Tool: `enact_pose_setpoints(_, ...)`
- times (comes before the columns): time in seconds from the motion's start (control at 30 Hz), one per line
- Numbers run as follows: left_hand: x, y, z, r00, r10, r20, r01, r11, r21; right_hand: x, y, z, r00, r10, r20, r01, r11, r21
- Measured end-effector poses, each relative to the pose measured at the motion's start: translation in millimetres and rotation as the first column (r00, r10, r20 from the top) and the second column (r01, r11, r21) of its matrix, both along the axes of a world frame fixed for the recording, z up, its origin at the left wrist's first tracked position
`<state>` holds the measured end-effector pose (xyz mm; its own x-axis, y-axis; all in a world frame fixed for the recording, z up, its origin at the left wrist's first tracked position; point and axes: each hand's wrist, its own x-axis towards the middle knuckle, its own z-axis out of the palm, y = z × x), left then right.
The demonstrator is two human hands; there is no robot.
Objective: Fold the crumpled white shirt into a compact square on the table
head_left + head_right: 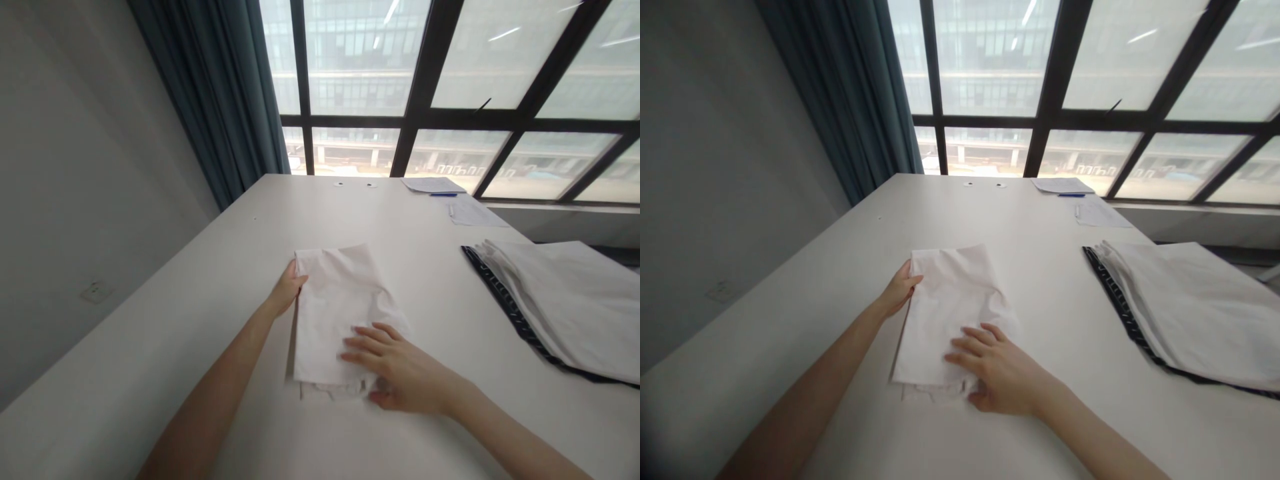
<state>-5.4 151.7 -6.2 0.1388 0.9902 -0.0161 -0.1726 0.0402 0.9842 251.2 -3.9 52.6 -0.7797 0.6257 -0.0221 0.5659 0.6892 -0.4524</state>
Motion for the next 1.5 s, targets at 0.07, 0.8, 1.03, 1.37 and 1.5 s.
enact_pose_setpoints(0.07,-0.2,-2.1,2.3,1.0,-0.024,0.011,0.024,1.0,0.002,9.3,-2.6,-5.0,1.0,-0.01,0.007,0.01,0.999,0.045)
enact_pose_setpoints(0.8,-0.2,-3.9,-9.2,0.999,0.027,0.022,-0.03,0.993,0.111,48.4,3.7,-41.7,0.933,0.084,-0.35,-0.012,0.979,0.203)
enact_pose_setpoints(1.03,-2.3,-1.9,-12.5,0.998,0.059,-0.013,-0.057,0.992,0.114,51.0,3.5,-37.7,0.914,0.086,-0.397,0.02,0.966,0.257)
enact_pose_setpoints(1.37,-0.1,-0.1,-12.1,0.998,0.067,-0.011,-0.065,0.992,0.106,54.8,5.4,-45.8,0.907,0.044,-0.42,0.095,0.948,0.304)
enact_pose_setpoints(1.5,-1.1,1.0,-13.8,0.997,0.077,-0.01,-0.076,0.991,0.11,56.0,4.5,-46.7,0.872,-0.005,-0.49,0.18,0.934,0.31)
